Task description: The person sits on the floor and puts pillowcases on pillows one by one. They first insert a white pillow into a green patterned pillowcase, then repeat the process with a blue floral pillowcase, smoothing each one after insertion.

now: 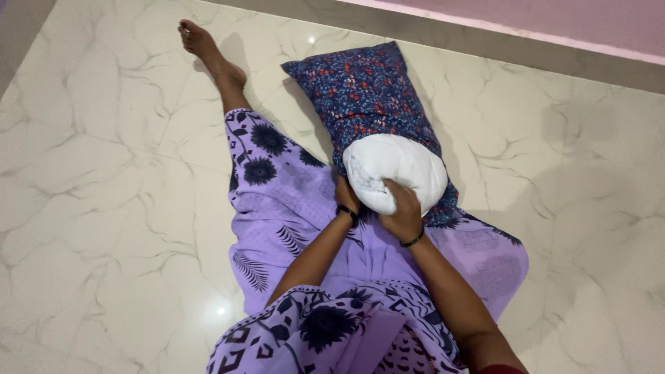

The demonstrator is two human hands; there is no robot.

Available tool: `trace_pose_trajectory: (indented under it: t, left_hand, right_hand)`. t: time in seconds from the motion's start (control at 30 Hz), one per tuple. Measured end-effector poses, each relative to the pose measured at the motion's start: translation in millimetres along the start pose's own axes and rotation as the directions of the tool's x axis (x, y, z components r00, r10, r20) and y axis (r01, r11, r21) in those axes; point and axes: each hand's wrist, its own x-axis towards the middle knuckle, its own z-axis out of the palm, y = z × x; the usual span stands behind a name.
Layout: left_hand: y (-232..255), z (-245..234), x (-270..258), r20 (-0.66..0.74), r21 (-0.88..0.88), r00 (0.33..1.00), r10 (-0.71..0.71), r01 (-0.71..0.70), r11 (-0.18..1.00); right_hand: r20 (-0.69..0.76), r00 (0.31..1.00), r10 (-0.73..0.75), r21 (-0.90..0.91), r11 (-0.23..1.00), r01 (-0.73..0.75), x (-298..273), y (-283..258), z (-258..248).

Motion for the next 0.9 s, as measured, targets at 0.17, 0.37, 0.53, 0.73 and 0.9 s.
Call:
trace_pose_trajectory:
  t: [0.17,0.37,0.53,0.73,0.9]
  left_hand:
    - [-34.1,-5.8,34.9,-0.184,0.032,0.983,-0.015,0.021,0.999]
    - [-14.3,9.2,55.9,0.098,-0.513,0.988,-0.119,0.153,0.845]
    - [9.6,-2.6,53.5,0.209,0.017,0.978,-0.013,0.009,1.0]
    - [24.9,-3.7,60.4,0.107,0.349,0.994,0.005,-0.042,0.936]
    - [19.2,-45.6,46.3,0.29,0.465,0.926,-0.242,0.084,0.881]
  right_hand:
    - [0.032,0.999,-0.025,-0.036,0.999,0.026,-1.4,0.7,12.7]
    - [-0.038,0.999,-0.01,-0.155,0.988,0.004,17.9,-0.7,-0.8]
    - [-0.117,0.989,0.086,-0.093,0.991,-0.097,24.3,21.7,-15.2]
    - [-0.102,0.994,0.047,-0.091,0.994,-0.056,20.9,30.2,-8.7]
    - [-0.071,0.992,0.103,-0.12,0.987,-0.111,18.2,34.0,-12.1]
